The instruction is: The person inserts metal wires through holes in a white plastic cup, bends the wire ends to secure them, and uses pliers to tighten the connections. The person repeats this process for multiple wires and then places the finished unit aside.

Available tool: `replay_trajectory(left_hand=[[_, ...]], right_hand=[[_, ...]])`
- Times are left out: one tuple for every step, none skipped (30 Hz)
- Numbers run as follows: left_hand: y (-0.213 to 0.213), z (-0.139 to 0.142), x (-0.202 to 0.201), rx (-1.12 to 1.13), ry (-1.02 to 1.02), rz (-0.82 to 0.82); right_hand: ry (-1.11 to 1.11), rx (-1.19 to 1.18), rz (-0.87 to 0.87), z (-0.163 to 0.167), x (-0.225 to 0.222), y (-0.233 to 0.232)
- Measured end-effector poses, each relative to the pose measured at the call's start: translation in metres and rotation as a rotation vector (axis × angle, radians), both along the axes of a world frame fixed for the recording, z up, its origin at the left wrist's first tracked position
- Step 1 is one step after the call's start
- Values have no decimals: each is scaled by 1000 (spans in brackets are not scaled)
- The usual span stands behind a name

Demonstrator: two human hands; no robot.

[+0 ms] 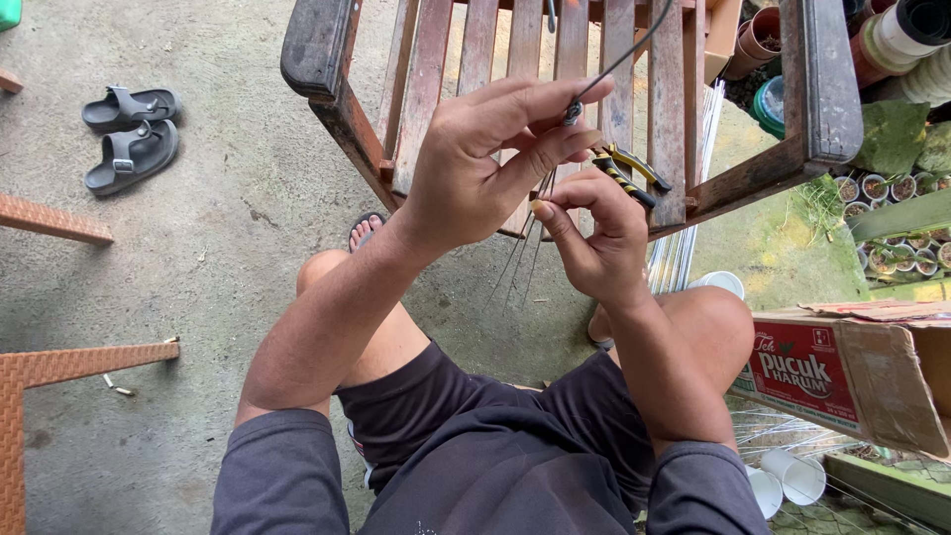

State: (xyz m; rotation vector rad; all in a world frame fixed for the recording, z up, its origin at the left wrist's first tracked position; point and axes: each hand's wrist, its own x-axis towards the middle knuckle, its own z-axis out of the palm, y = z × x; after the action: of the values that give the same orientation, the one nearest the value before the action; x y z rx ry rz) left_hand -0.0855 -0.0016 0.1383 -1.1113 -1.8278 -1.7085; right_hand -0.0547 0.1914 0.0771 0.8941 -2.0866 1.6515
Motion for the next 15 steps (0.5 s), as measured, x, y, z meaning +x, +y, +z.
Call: replay_trajectory(left_hand=[[0,1,1,-10,15,24],[1,1,2,-20,30,48],[2,1,3,-19,38,68],[3,1,4,-19,47,86],[3,1,4,-21,49,116],[4,0,5,-23,50,146],[3,-1,4,-25,52,175],[4,-2,4,-6,70,174],[4,-3,3,13,87,173],[4,-4,2,32,105,172],[2,-6,1,31,98,177],[0,-7,0,30,94,181],[-1,-8,-1,28,78,171],[-2,-8,-1,25,62,163],[-3,-9,-1,20,39,139]], right_hand=[[31,11,-3,2,0,-1],[57,39,-35,4,1,-1],[83,67,-64,6,3,-2],[109,95,-94,7,4,-3],[114,108,-100,9,4,-3],[118,121,-106,10,4,-4],[122,133,-114,11,3,-5],[117,141,-110,12,3,-4],[111,149,-106,13,3,-4],[106,156,-103,14,3,-4],[104,163,-104,14,3,-5],[105,169,-107,14,3,-5],[106,176,-109,14,3,-6],[98,170,-106,13,3,-6],[95,164,-104,12,4,-7]])
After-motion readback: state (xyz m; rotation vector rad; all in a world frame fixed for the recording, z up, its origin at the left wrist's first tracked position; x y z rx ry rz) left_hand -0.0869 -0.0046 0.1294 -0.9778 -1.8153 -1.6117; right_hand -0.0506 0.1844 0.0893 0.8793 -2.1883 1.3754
